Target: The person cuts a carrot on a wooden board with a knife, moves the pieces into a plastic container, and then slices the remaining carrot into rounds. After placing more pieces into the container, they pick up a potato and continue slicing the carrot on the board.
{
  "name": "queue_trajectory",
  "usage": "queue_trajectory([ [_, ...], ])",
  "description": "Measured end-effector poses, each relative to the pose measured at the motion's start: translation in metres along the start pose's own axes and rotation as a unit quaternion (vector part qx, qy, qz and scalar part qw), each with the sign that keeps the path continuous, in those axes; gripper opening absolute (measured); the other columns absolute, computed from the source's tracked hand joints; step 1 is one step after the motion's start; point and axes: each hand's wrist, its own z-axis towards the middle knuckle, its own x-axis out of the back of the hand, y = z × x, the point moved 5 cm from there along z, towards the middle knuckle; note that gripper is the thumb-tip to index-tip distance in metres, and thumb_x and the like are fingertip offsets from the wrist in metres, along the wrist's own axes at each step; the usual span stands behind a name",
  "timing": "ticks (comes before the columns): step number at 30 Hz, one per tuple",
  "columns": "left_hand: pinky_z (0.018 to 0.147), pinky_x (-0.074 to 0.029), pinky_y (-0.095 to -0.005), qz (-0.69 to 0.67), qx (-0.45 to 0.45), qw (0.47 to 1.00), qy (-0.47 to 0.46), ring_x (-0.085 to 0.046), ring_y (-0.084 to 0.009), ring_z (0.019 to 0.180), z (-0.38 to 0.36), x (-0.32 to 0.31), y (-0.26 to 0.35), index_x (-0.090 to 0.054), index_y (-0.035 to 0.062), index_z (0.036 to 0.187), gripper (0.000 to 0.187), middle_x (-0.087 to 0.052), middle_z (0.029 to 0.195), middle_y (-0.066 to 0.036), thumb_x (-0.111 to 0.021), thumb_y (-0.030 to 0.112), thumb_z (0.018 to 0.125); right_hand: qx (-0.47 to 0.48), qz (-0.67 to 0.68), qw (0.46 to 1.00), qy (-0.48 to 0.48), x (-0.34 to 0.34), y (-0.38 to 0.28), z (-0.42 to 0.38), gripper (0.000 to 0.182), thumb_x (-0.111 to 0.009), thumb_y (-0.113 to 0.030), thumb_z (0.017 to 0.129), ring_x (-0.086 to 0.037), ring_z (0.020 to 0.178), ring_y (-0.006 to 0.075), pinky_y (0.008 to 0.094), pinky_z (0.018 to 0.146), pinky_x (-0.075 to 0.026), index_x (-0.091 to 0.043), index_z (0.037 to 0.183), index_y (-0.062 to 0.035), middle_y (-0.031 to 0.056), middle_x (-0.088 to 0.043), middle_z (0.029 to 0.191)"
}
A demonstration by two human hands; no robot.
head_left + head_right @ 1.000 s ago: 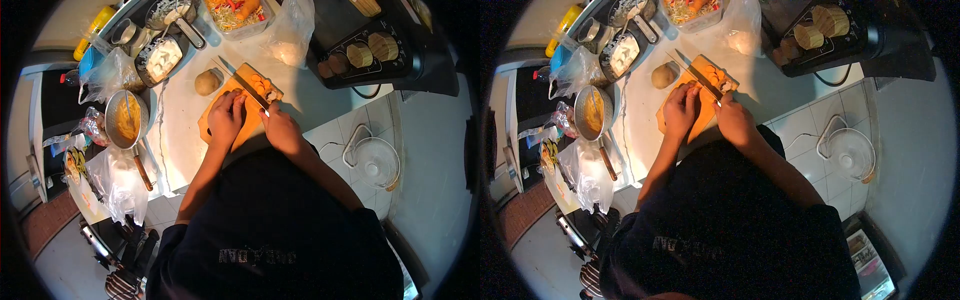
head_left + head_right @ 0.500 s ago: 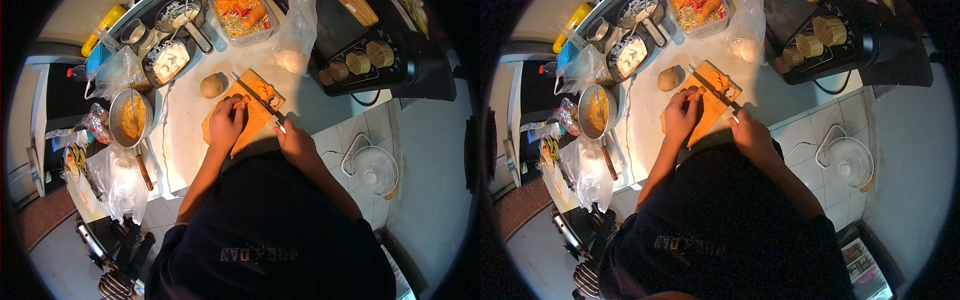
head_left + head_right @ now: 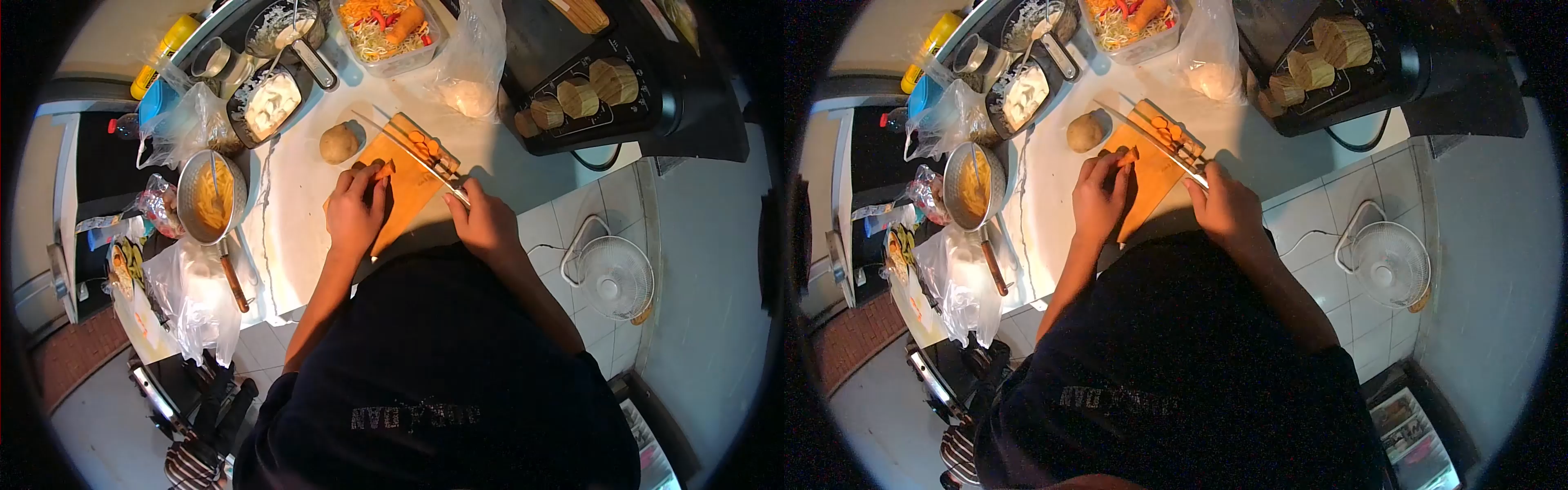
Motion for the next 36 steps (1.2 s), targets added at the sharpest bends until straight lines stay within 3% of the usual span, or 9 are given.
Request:
queue_trajectory([
  [6,0.065,-0.051,-0.0390,0.047,-0.035,0.998,-0.004,-0.062,-0.0288,0.070,0.000,0.000,-0.002,-0.069,0.0118,0.103,0.021,-0.063,0.093,-0.008,-0.071,0.018,0.083,-0.045,-0.006,0.999,0.010,0.016,0.010,0.002,0.034,-0.057,-0.040,0.093,-0.064,0.073,0.0437,0.0524,0.065,-0.049,-0.051,0.096,-0.0065,0.0210,-0.065,0.075],
  [14,0.070,-0.053,-0.0382,0.014,0.033,0.999,-0.013,-0.065,-0.0278,0.081,-0.005,-0.001,-0.002,-0.069,0.0075,0.105,0.026,-0.061,0.095,-0.010,-0.073,0.019,0.082,-0.062,0.034,0.997,0.009,0.016,0.021,-0.005,0.036,-0.058,-0.041,0.093,-0.065,0.075,0.0442,0.0521,0.067,-0.050,-0.053,0.099,-0.0062,0.0219,-0.066,0.076],
  [18,0.071,-0.053,-0.0372,0.031,0.019,0.999,0.003,-0.065,-0.0273,0.082,-0.008,0.000,-0.002,-0.068,0.0060,0.105,0.026,-0.061,0.096,-0.011,-0.073,0.019,0.082,-0.053,0.053,0.997,0.008,0.014,0.022,-0.012,0.036,-0.058,-0.040,0.093,-0.065,0.076,0.0443,0.0517,0.067,-0.050,-0.054,0.097,-0.0050,0.0228,-0.066,0.078],
  [30,0.068,-0.053,-0.0357,-0.037,0.003,0.999,0.001,-0.065,-0.0275,0.079,-0.004,-0.001,-0.004,-0.069,0.0092,0.104,0.021,-0.062,0.092,-0.009,-0.070,0.007,0.083,-0.048,0.081,0.995,0.016,0.015,0.033,-0.024,0.035,-0.060,-0.039,0.092,-0.065,0.076,0.0421,0.0491,0.067,-0.050,-0.056,0.097,-0.0038,0.0205,-0.066,0.078],
  [36,0.064,-0.052,-0.0312,-0.074,0.038,0.997,0.008,-0.066,-0.0205,0.076,0.002,-0.003,0.001,-0.070,0.0090,0.104,0.018,-0.062,0.091,-0.008,-0.069,0.010,0.086,-0.070,0.087,0.994,0.009,0.022,0.037,-0.024,0.035,-0.060,-0.039,0.092,-0.065,0.076,0.0425,0.0494,0.066,-0.049,-0.056,0.096,-0.0038,0.0211,-0.065,0.076],
])
